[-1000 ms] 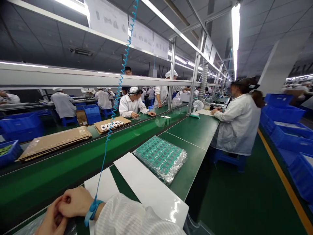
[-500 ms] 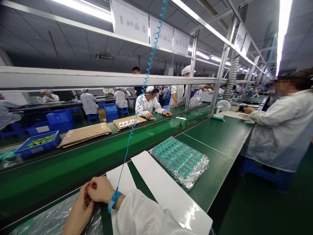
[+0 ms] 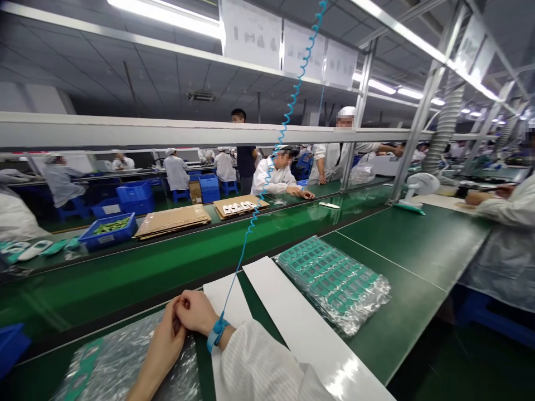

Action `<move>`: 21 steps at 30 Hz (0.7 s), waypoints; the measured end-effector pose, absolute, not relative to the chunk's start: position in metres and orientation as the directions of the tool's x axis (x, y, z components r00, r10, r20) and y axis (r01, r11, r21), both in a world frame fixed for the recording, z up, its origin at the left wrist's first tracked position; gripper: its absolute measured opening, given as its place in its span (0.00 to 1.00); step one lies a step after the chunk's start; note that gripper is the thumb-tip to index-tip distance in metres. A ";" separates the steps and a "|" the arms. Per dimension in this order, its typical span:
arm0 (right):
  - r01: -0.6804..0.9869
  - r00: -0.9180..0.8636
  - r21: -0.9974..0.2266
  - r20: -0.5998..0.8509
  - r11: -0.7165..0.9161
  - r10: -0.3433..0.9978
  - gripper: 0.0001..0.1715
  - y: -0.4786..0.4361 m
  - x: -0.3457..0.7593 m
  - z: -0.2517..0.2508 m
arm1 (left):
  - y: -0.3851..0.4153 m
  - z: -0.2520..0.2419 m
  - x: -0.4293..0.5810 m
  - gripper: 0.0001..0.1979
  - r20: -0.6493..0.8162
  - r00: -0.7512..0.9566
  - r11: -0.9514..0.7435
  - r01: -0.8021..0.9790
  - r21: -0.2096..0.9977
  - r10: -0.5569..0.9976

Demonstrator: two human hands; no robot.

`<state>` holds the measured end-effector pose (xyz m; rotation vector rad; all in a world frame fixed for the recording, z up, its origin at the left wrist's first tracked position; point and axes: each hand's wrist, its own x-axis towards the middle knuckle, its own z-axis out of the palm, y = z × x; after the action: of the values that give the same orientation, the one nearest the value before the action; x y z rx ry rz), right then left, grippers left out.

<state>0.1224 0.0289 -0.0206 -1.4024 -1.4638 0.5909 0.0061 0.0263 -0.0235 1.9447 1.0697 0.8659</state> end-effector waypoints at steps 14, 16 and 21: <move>0.334 0.042 -0.895 0.327 0.295 0.944 0.12 0.030 0.126 -0.030 | 0.010 -0.011 0.007 0.27 0.247 0.392 -0.406 0.399 0.822 0.886; 0.332 0.033 -0.896 0.322 0.293 0.946 0.13 0.029 0.126 -0.030 | 0.008 -0.010 0.006 0.27 0.236 0.385 -0.392 0.401 0.828 0.892; 0.340 0.012 -0.894 0.316 0.293 0.949 0.15 0.028 0.127 -0.030 | 0.006 -0.007 0.006 0.28 0.166 0.391 -0.319 0.368 0.873 0.905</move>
<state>0.1272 0.0285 -0.0300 -1.2345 -1.5317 0.7421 0.0061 0.0058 -0.0073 1.8700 1.0979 0.8699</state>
